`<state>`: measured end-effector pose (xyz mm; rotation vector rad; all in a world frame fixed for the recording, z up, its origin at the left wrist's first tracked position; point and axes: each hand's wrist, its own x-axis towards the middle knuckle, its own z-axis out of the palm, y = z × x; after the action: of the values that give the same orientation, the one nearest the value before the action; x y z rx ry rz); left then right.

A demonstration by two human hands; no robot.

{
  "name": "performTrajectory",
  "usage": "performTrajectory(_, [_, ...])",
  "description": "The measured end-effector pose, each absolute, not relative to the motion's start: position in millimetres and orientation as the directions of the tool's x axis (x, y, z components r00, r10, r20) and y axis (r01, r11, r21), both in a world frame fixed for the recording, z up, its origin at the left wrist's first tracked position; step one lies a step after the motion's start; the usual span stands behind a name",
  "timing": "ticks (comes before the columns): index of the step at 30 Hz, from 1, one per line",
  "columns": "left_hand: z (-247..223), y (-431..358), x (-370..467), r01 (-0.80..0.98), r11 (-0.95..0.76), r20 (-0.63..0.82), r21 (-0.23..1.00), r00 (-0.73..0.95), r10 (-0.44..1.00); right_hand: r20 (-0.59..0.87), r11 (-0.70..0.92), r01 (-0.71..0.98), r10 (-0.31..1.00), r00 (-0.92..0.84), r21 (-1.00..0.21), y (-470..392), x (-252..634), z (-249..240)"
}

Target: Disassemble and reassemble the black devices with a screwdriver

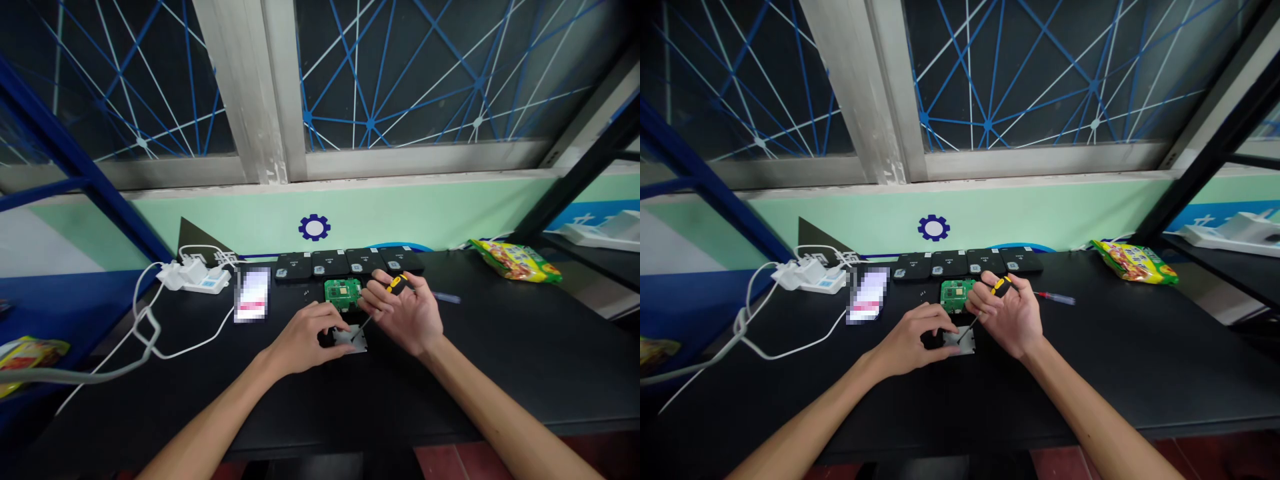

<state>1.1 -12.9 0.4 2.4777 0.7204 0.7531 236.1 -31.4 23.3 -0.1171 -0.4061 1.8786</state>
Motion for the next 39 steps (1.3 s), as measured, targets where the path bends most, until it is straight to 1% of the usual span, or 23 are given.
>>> performTrajectory(6, [-4, -12, 5, 0.288, -0.784, 0.384, 0.550, 0.747, 0.543, 0.116, -0.286, -0.907, 0.935, -0.335, -0.310, -31, 236, 23])
performTrajectory(10, [-2, -12, 6, 0.292, -0.767, 0.398, 0.571, 0.719, 0.570, 0.109, -0.297, -0.906, 0.933, -0.342, -0.301, -30, 236, 22])
performTrajectory(16, [-2, -13, 8, 0.232, -0.730, 0.401, 0.643, 0.710, 0.579, 0.091, -0.310, -0.901, 0.932, -0.351, -0.302, -31, 235, 22])
performTrajectory(20, [-3, -12, 6, 0.265, -0.733, 0.397, 0.627, 0.701, 0.593, 0.084, -0.300, -0.911, 0.938, -0.335, -0.284, -30, 237, 22])
performTrajectory(22, [-3, -10, 4, 0.302, -0.727, 0.419, 0.617, 0.656, 0.628, 0.089, -0.292, -0.915, 0.941, -0.327, -0.278, -29, 238, 21])
performTrajectory(28, [-5, -1, -2, 0.443, -0.646, 0.477, 0.621, 0.440, 0.761, 0.089, -0.297, -0.906, 0.937, -0.337, -0.302, -28, 239, 20])
performTrajectory(35, [-1, 11, -15, 0.574, -0.559, 0.568, 0.599, 0.189, 0.801, 0.084, -0.292, -0.899, 0.938, -0.335, -0.327, -28, 238, 22])
performTrajectory(37, [1, 15, -21, 0.611, -0.513, 0.573, 0.603, 0.115, 0.812, 0.080, -0.291, -0.894, 0.938, -0.336, -0.341, -29, 239, 22])
performTrajectory(39, [1, 18, -26, 0.643, -0.480, 0.559, 0.597, 0.096, 0.824, 0.080, -0.296, -0.890, 0.936, -0.342, -0.348, -29, 239, 23])
